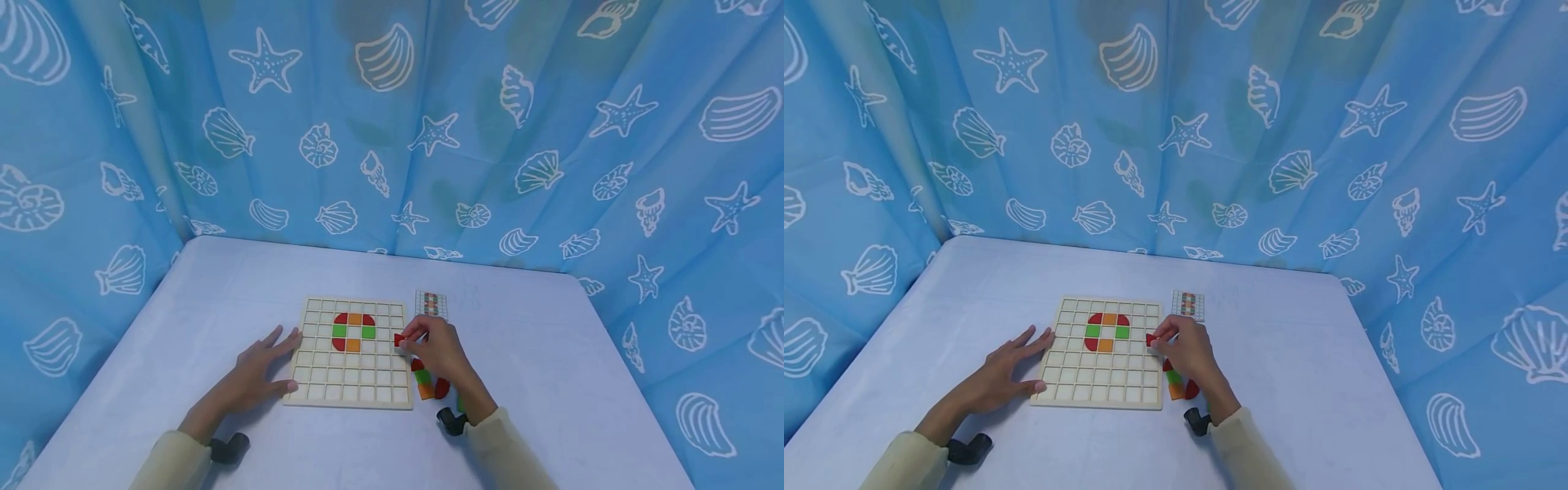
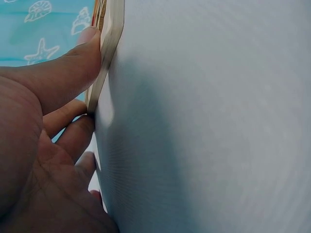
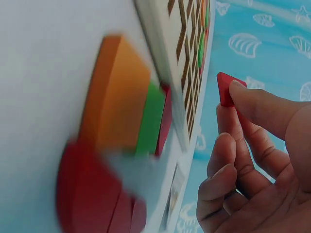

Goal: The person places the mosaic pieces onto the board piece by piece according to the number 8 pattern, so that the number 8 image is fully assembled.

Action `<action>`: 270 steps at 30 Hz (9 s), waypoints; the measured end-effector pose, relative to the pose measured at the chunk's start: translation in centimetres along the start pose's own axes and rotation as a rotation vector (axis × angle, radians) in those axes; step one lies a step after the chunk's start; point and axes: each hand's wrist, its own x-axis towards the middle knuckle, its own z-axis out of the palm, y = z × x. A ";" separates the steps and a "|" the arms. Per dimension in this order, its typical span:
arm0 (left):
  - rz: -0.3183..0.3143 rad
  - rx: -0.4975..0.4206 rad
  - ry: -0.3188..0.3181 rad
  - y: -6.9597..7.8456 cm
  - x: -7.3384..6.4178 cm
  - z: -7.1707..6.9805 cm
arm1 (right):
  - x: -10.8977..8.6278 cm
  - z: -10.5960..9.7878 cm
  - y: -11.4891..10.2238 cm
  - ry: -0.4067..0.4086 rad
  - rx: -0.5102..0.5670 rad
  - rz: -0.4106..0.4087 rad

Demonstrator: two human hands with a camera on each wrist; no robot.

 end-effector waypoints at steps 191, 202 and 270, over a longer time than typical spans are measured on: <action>0.001 0.021 0.021 -0.1 0.2 0.3 | -0.4 7.0 -5.9 -0.185 -0.033 -0.131; 0.006 0.010 0.020 -0.1 0.1 0.3 | -1.4 4.0 -3.7 -0.159 0.065 -0.131; 0.016 0.007 0.020 -0.2 0.2 0.2 | -3.0 2.9 -2.1 -0.061 0.090 -0.111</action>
